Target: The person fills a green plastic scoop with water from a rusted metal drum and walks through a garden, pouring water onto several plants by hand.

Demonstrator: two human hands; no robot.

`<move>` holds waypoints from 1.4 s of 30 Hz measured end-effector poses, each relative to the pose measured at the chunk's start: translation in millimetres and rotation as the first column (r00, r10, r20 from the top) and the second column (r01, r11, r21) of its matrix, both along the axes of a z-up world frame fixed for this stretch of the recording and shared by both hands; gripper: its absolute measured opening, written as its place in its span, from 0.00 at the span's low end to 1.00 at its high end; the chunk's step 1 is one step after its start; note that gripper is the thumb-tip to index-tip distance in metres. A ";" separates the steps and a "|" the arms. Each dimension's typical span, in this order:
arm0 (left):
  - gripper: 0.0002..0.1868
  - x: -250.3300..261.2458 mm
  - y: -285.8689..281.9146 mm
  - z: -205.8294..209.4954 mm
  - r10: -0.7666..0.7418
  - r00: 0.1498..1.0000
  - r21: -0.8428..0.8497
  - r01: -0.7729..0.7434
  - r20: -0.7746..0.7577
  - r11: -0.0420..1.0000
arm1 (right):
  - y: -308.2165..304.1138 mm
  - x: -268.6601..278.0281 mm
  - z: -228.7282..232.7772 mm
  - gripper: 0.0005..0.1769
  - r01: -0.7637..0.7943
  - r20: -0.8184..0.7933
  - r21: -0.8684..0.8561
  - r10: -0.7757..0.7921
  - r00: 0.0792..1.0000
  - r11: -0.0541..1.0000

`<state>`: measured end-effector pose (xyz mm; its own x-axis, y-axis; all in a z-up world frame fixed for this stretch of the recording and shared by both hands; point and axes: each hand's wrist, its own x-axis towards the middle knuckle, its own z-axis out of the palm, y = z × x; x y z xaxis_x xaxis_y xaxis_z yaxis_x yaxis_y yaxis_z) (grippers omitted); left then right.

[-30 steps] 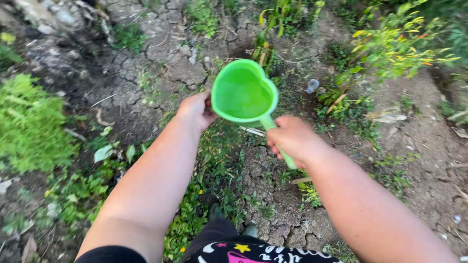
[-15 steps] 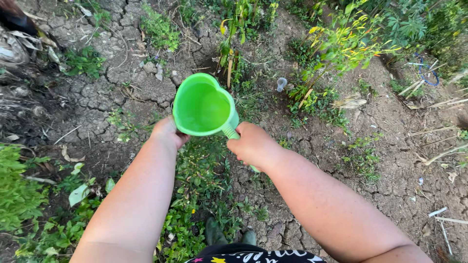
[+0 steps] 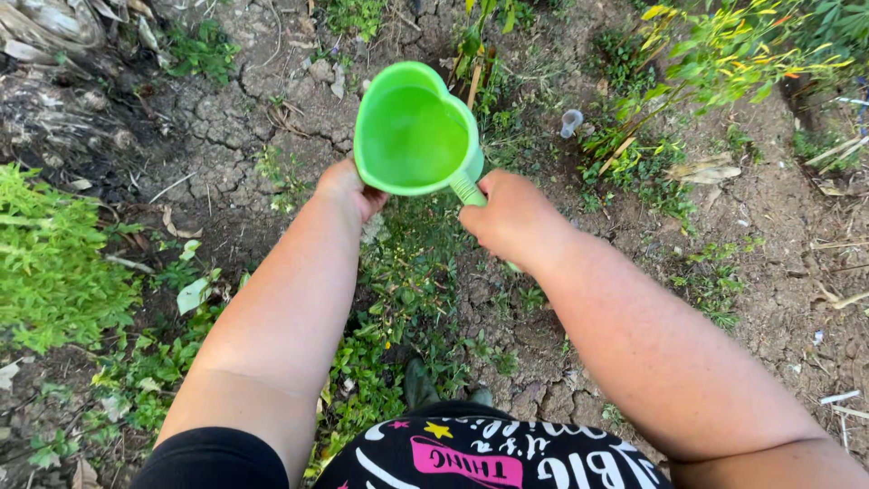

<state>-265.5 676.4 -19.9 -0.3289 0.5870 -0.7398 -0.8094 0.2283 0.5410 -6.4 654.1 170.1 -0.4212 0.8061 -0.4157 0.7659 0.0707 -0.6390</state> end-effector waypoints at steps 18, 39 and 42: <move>0.07 16.1 6.0 -4.8 -0.033 0.998 -0.059 0.035 0.050 0.998 | 0.4 9.8 -3.2 0.22 -0.071 0.130 0.174 0.048 0.990 0.982; 0.10 -27.9 5.6 35.6 0.027 1.000 -0.019 -0.027 0.013 0.999 | 8.1 -34.6 10.3 0.20 -0.094 0.107 0.218 0.072 0.992 0.971; 0.09 -35.6 0.0 38.1 0.067 0.997 -0.003 -0.067 0.025 0.998 | 10.5 -42.2 12.0 0.20 -0.129 0.096 0.244 0.108 0.990 0.961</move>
